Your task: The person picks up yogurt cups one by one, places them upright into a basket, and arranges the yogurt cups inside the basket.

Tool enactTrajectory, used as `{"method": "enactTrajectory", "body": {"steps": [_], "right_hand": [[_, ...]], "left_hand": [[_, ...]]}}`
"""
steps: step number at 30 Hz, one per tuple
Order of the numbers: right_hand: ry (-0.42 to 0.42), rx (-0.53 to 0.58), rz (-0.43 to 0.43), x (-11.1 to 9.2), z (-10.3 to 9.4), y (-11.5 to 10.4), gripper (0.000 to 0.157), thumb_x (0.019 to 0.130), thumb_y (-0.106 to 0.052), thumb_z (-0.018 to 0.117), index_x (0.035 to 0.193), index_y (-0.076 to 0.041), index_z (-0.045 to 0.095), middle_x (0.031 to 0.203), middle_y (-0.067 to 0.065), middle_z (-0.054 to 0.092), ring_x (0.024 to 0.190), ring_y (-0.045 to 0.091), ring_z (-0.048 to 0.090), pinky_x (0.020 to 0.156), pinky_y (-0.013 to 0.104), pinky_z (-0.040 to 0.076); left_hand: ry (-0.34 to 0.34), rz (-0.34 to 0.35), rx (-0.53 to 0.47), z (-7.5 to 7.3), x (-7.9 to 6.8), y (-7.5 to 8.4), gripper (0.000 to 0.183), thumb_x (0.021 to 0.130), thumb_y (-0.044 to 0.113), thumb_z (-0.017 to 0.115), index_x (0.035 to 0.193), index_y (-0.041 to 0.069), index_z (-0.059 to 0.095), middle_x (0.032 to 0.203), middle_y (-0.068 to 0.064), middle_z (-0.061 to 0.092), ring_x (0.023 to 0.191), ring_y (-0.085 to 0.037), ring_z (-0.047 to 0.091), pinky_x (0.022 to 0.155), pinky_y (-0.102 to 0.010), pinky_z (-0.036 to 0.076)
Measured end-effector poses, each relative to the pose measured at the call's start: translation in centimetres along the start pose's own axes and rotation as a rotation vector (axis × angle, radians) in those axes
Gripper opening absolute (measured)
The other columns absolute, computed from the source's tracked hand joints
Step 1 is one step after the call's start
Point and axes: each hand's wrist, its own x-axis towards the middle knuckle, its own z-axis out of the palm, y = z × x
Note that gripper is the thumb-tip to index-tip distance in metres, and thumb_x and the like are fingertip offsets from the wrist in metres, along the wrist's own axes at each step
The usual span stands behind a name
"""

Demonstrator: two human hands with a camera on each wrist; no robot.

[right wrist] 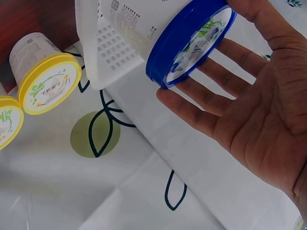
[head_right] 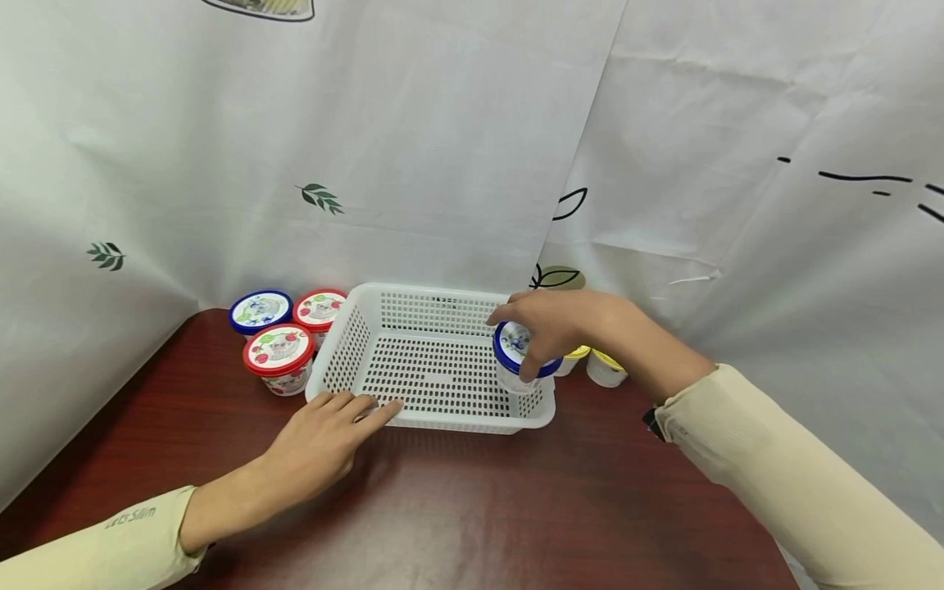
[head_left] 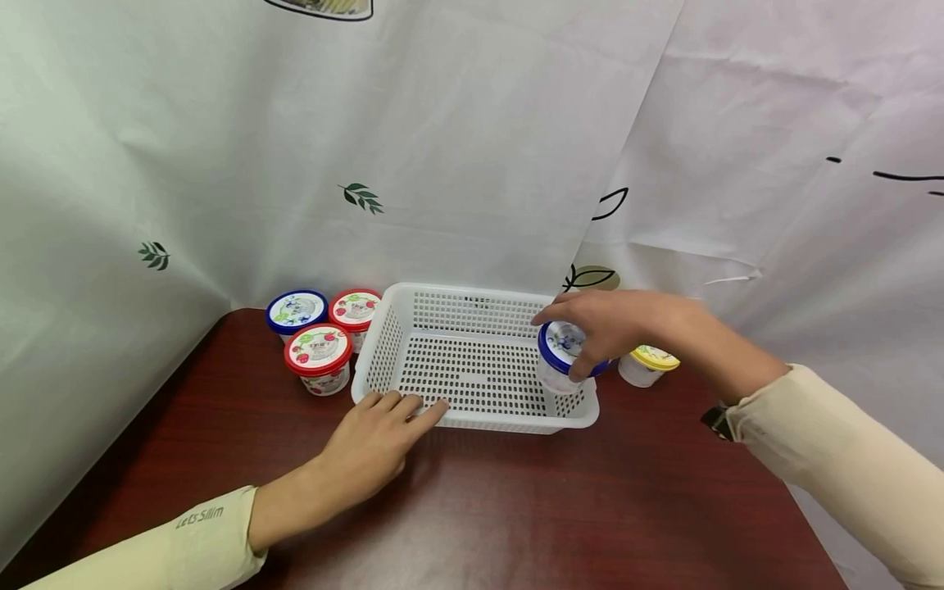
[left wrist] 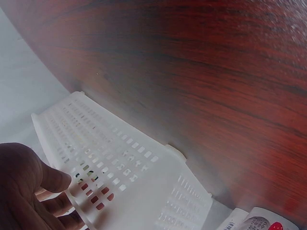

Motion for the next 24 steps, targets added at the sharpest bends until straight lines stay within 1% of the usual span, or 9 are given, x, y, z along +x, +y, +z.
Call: {"method": "enactTrajectory", "body": {"steps": [5, 10, 15, 18, 24], "right_hand": [[-0.011, 0.0, -0.002, 0.4, 0.0, -0.3, 0.085, 0.086, -0.031, 0.092, 0.163, -0.019, 0.059, 0.161, 0.014, 0.061, 0.144, 0.036, 0.061, 0.114, 0.055, 0.057], [-0.026, -0.015, -0.013, 0.9, 0.1, -0.7, 0.083, 0.088, -0.031, 0.092, 0.164, -0.022, 0.059, 0.165, 0.013, 0.058, 0.15, 0.038, 0.056, 0.114, 0.055, 0.056], [-0.031, -0.03, -0.039, 1.3, 0.3, -1.1, 0.081, 0.087, -0.033, 0.093, 0.161, -0.024, 0.062, 0.165, 0.011, 0.059, 0.144, 0.034, 0.061, 0.111, 0.051, 0.058], [-0.04, -0.018, -0.037, 1.6, 0.7, -1.2, 0.082, 0.087, -0.033, 0.093, 0.162, -0.024, 0.061, 0.166, 0.01, 0.058, 0.142, 0.031, 0.063, 0.112, 0.05, 0.057], [-0.058, 0.015, -0.021, 2.2, 2.0, -1.3, 0.083, 0.089, -0.032, 0.093, 0.164, -0.023, 0.059, 0.17, 0.013, 0.053, 0.151, 0.034, 0.058, 0.117, 0.053, 0.055]], "left_hand": [[-0.007, 0.0, -0.005, -0.1, 0.1, 0.0, 0.065, 0.082, 0.006, 0.084, 0.144, 0.021, 0.071, 0.11, -0.003, 0.075, 0.095, -0.026, 0.071, 0.076, -0.041, 0.054], [-0.006, 0.003, -0.002, 0.0, 0.1, -0.1, 0.065, 0.082, 0.006, 0.085, 0.144, 0.021, 0.071, 0.11, -0.003, 0.075, 0.095, -0.025, 0.071, 0.076, -0.04, 0.055], [-0.004, 0.003, -0.004, 0.1, 0.1, -0.1, 0.066, 0.082, 0.005, 0.084, 0.144, 0.021, 0.07, 0.11, -0.003, 0.075, 0.094, -0.025, 0.071, 0.076, -0.04, 0.055], [-0.011, 0.0, -0.006, 0.0, 0.1, -0.1, 0.065, 0.083, 0.006, 0.084, 0.145, 0.021, 0.07, 0.11, -0.003, 0.075, 0.095, -0.025, 0.07, 0.076, -0.04, 0.055], [-0.022, -0.005, -0.003, -0.1, 0.0, 0.0, 0.065, 0.083, 0.006, 0.085, 0.144, 0.022, 0.071, 0.111, -0.003, 0.075, 0.096, -0.025, 0.071, 0.078, -0.041, 0.056]]}}
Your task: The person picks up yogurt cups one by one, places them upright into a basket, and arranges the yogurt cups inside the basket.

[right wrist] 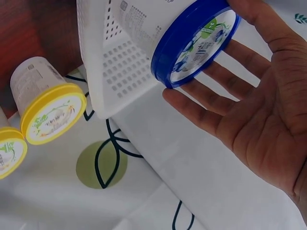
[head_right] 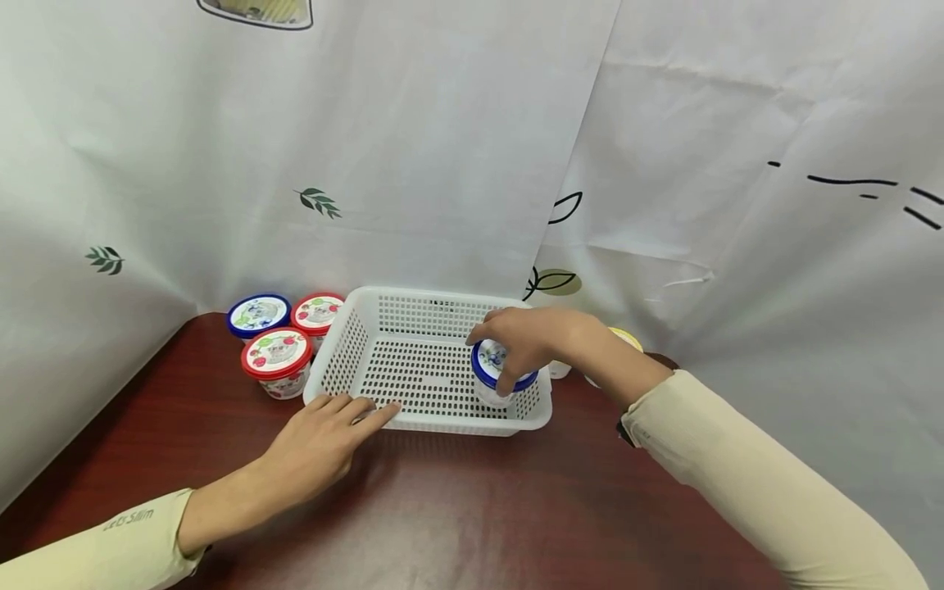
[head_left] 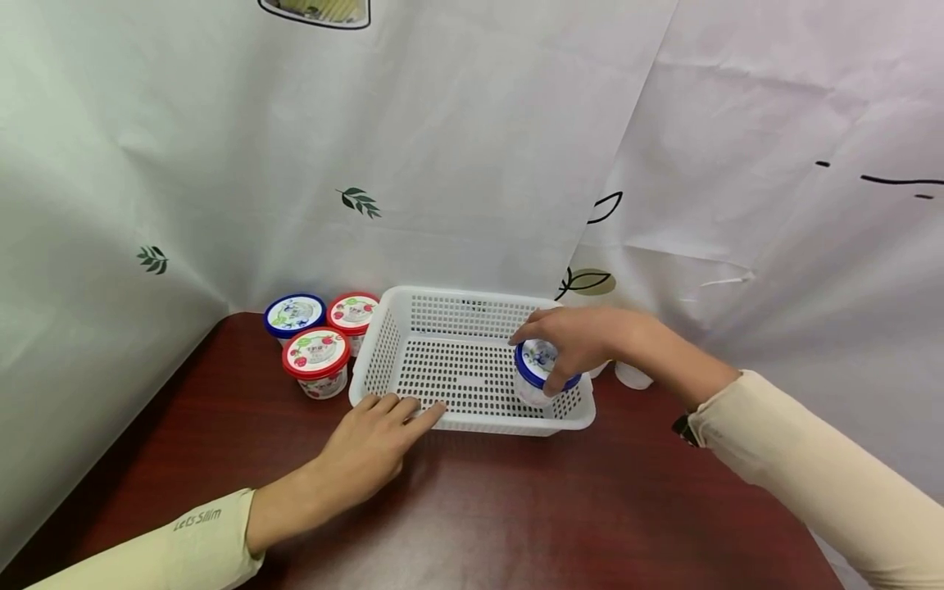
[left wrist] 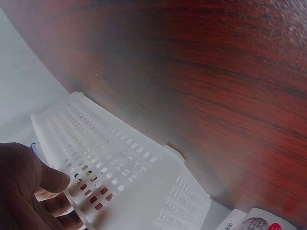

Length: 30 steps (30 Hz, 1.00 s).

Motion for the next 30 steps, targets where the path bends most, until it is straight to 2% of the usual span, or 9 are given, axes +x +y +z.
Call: {"method": "enactTrajectory", "body": {"steps": [8, 19, 30], "right_hand": [[0.0, 0.026, 0.007, 1.1, 1.3, -0.2, 0.086, 0.087, -0.034, 0.095, 0.164, -0.024, 0.059, 0.172, 0.011, 0.053, 0.15, 0.03, 0.059, 0.121, 0.054, 0.053], [0.001, 0.019, -0.017, 2.8, 2.7, 0.1, 0.085, 0.086, -0.034, 0.096, 0.163, -0.022, 0.061, 0.169, 0.011, 0.056, 0.154, 0.032, 0.056, 0.121, 0.051, 0.054], [-0.013, 0.049, 0.028, 3.6, 4.0, 0.1, 0.087, 0.085, -0.04, 0.098, 0.162, -0.024, 0.061, 0.168, 0.01, 0.056, 0.146, 0.029, 0.059, 0.119, 0.05, 0.056]], "left_hand": [[0.001, -0.009, -0.009, 0.2, 0.0, 0.1, 0.064, 0.084, 0.008, 0.085, 0.145, 0.022, 0.071, 0.11, -0.002, 0.075, 0.096, -0.025, 0.072, 0.077, -0.041, 0.055], [0.001, -0.008, -0.009, 0.3, -0.1, -0.1, 0.067, 0.083, 0.007, 0.086, 0.146, 0.022, 0.071, 0.112, -0.002, 0.075, 0.096, -0.025, 0.071, 0.077, -0.041, 0.054], [-0.016, -0.013, -0.017, 0.3, -0.1, -0.1, 0.066, 0.083, 0.007, 0.085, 0.146, 0.022, 0.071, 0.113, -0.003, 0.076, 0.097, -0.025, 0.071, 0.077, -0.041, 0.055]]}}
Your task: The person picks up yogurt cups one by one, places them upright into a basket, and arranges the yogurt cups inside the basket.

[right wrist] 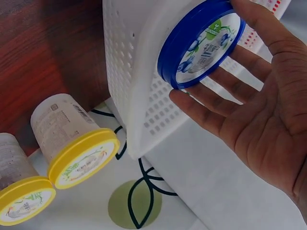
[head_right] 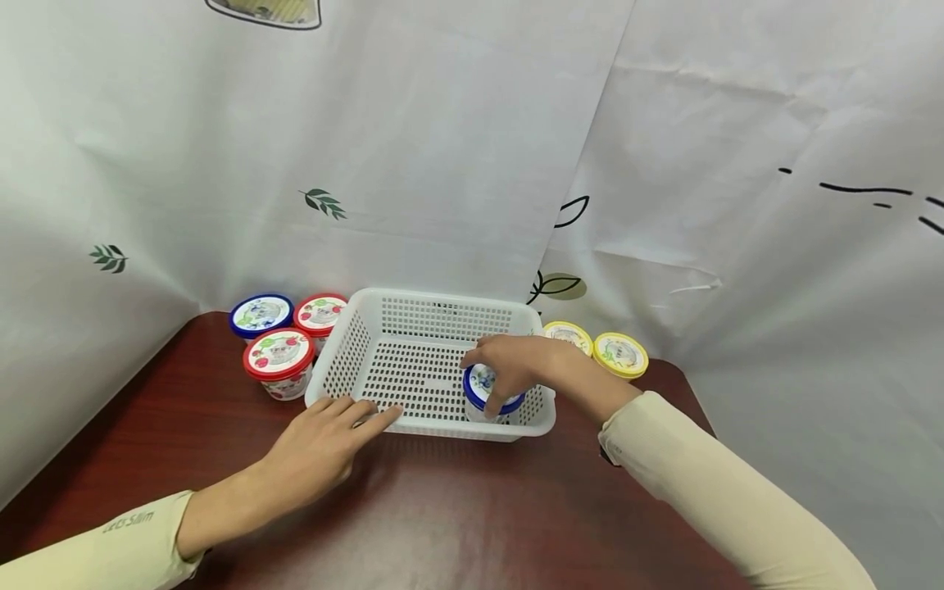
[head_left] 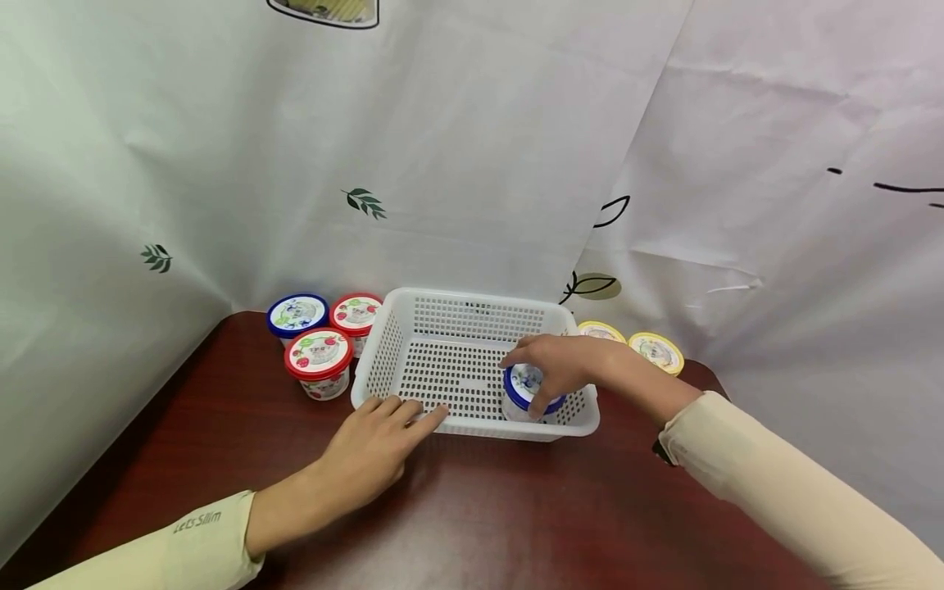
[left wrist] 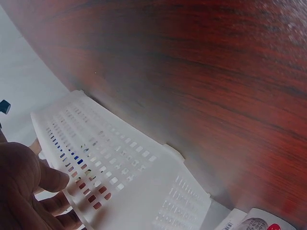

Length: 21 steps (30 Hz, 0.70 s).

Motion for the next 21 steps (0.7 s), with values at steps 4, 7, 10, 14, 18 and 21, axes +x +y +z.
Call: {"method": "enactTrajectory", "body": {"steps": [4, 7, 10, 14, 18, 21], "right_hand": [[-0.006, -0.001, 0.0, 0.12, 0.23, 0.13, 0.085, 0.085, -0.039, 0.098, 0.161, -0.023, 0.062, 0.166, 0.01, 0.057, 0.146, 0.029, 0.06, 0.12, 0.051, 0.054], [-0.011, 0.001, -0.009, 0.25, 0.43, 0.22, 0.084, 0.086, -0.039, 0.097, 0.161, -0.023, 0.062, 0.165, 0.01, 0.059, 0.143, 0.028, 0.06, 0.12, 0.05, 0.055], [-0.017, -0.003, -0.022, 0.37, 0.63, 0.3, 0.084, 0.087, -0.039, 0.096, 0.162, -0.022, 0.062, 0.165, 0.01, 0.059, 0.144, 0.028, 0.06, 0.12, 0.049, 0.055], [-0.021, -0.016, -0.038, 0.43, 0.78, 0.37, 0.085, 0.087, -0.038, 0.095, 0.163, -0.022, 0.061, 0.165, 0.009, 0.059, 0.147, 0.027, 0.058, 0.121, 0.048, 0.053], [-0.029, -0.018, -0.056, 0.43, 0.76, 0.36, 0.084, 0.086, -0.037, 0.096, 0.162, -0.022, 0.062, 0.164, 0.009, 0.06, 0.146, 0.027, 0.059, 0.121, 0.048, 0.054], [-0.039, -0.016, -0.065, 0.41, 0.75, 0.43, 0.084, 0.086, -0.037, 0.096, 0.161, -0.022, 0.063, 0.164, 0.009, 0.06, 0.147, 0.028, 0.059, 0.121, 0.049, 0.053]], "left_hand": [[-0.005, -0.005, -0.003, -0.16, -0.02, 0.0, 0.065, 0.084, 0.007, 0.085, 0.146, 0.022, 0.072, 0.113, -0.003, 0.076, 0.098, -0.025, 0.072, 0.077, -0.041, 0.056], [-0.002, -0.006, -0.004, -0.17, -0.02, 0.0, 0.064, 0.084, 0.007, 0.085, 0.145, 0.021, 0.072, 0.113, -0.003, 0.076, 0.098, -0.025, 0.072, 0.077, -0.041, 0.055], [0.001, -0.005, -0.006, -0.11, -0.01, -0.01, 0.065, 0.083, 0.007, 0.085, 0.145, 0.021, 0.072, 0.113, -0.002, 0.076, 0.098, -0.025, 0.072, 0.077, -0.041, 0.055], [0.0, -0.006, -0.008, -0.06, -0.02, -0.01, 0.066, 0.082, 0.007, 0.086, 0.145, 0.021, 0.072, 0.113, -0.002, 0.076, 0.098, -0.025, 0.072, 0.077, -0.041, 0.055], [-0.001, -0.006, -0.009, -0.04, -0.02, -0.04, 0.067, 0.082, 0.007, 0.087, 0.145, 0.021, 0.072, 0.113, -0.002, 0.076, 0.098, -0.025, 0.072, 0.077, -0.041, 0.055], [0.003, -0.003, -0.009, 0.0, 0.0, -0.06, 0.066, 0.082, 0.006, 0.086, 0.145, 0.021, 0.072, 0.113, -0.002, 0.076, 0.098, -0.025, 0.072, 0.077, -0.041, 0.054]]}}
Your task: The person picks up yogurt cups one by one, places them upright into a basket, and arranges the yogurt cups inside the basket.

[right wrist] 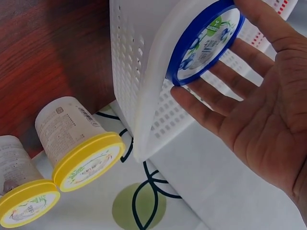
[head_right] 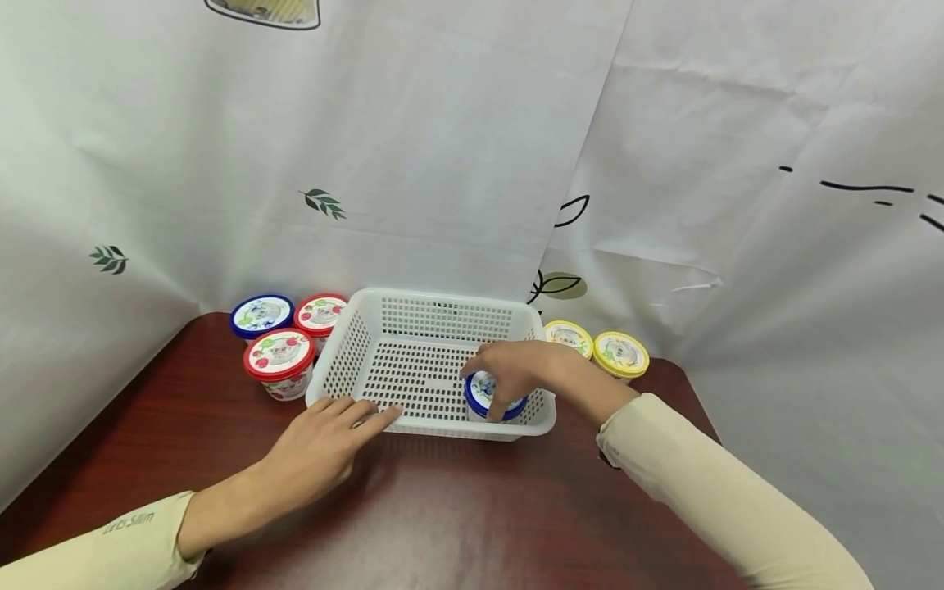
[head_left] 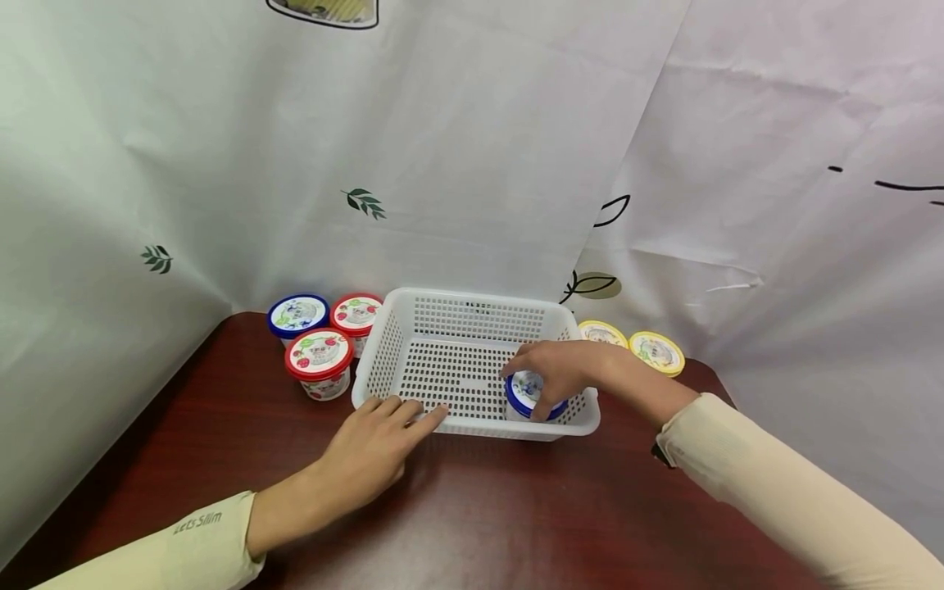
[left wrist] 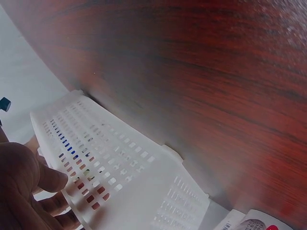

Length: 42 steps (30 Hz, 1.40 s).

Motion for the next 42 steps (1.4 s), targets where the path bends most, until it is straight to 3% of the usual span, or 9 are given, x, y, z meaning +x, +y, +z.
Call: {"method": "enactTrajectory", "body": {"steps": [9, 28, 42], "right_hand": [[-0.03, 0.01, -0.01, -0.1, -0.1, 0.3, 0.085, 0.087, -0.033, 0.097, 0.163, -0.022, 0.062, 0.168, 0.01, 0.057, 0.156, 0.033, 0.054, 0.126, 0.054, 0.05], [-0.015, -0.002, -0.017, -0.7, -0.9, 0.5, 0.089, 0.086, -0.033, 0.098, 0.165, -0.023, 0.058, 0.165, 0.012, 0.059, 0.153, 0.031, 0.056, 0.124, 0.051, 0.051], [0.029, 0.037, 0.054, -1.9, -2.1, 2.5, 0.093, 0.081, -0.022, 0.102, 0.164, -0.023, 0.06, 0.171, 0.015, 0.053, 0.158, 0.036, 0.053, 0.128, 0.058, 0.047]], "left_hand": [[0.016, 0.003, 0.001, 0.1, 0.0, 0.0, 0.066, 0.082, 0.005, 0.084, 0.144, 0.021, 0.072, 0.112, -0.002, 0.076, 0.097, -0.025, 0.072, 0.076, -0.041, 0.054], [0.012, 0.0, 0.0, -0.1, 0.0, 0.1, 0.066, 0.081, 0.005, 0.084, 0.144, 0.021, 0.072, 0.112, -0.001, 0.075, 0.098, -0.024, 0.071, 0.078, -0.04, 0.054], [0.003, -0.014, -0.002, -0.1, 0.0, 0.1, 0.065, 0.083, 0.006, 0.085, 0.144, 0.022, 0.072, 0.112, -0.001, 0.075, 0.098, -0.024, 0.071, 0.078, -0.04, 0.054]]}}
